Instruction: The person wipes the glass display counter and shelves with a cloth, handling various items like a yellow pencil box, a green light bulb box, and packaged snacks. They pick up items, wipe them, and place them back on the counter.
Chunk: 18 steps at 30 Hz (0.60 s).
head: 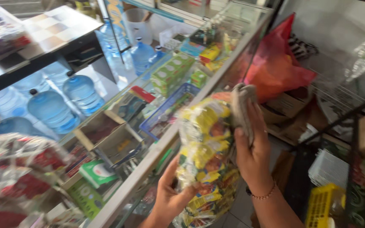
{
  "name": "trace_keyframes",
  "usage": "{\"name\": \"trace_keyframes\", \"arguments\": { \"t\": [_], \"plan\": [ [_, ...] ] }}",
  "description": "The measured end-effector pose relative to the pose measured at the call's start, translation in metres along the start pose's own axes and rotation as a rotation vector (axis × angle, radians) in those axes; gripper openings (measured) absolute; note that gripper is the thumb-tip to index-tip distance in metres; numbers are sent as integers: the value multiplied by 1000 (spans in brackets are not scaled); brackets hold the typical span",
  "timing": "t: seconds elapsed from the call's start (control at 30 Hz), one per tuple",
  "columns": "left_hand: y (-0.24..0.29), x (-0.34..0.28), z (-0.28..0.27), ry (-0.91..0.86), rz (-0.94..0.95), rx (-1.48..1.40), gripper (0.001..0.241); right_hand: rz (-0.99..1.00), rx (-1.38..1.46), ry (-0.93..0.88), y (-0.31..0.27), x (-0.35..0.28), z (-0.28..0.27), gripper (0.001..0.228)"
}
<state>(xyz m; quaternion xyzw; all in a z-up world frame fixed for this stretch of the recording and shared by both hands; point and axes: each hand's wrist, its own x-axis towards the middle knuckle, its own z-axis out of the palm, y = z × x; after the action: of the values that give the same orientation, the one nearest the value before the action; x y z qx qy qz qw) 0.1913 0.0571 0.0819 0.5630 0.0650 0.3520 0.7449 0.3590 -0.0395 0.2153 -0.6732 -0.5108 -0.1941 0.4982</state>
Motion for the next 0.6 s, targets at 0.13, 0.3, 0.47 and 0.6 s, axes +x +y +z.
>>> {"name": "trace_keyframes", "arguments": {
  "t": [0.13, 0.3, 0.47, 0.6],
  "plan": [
    [-26, 19, 8, -23, -91, -147, 73, -276, -243, -140, 9, -17, -6, 50],
    [-30, 24, 22, -77, -72, -15, 69, -98, -94, -122, 48, -11, -19, 49],
    [-11, 40, 42, -212, -119, 75, 69, -100, 26, -100, 73, -1, -47, 44],
    [-5, 43, 45, -204, -250, -98, 69, -220, -21, -163, 85, -3, -52, 40]
  ]
}}
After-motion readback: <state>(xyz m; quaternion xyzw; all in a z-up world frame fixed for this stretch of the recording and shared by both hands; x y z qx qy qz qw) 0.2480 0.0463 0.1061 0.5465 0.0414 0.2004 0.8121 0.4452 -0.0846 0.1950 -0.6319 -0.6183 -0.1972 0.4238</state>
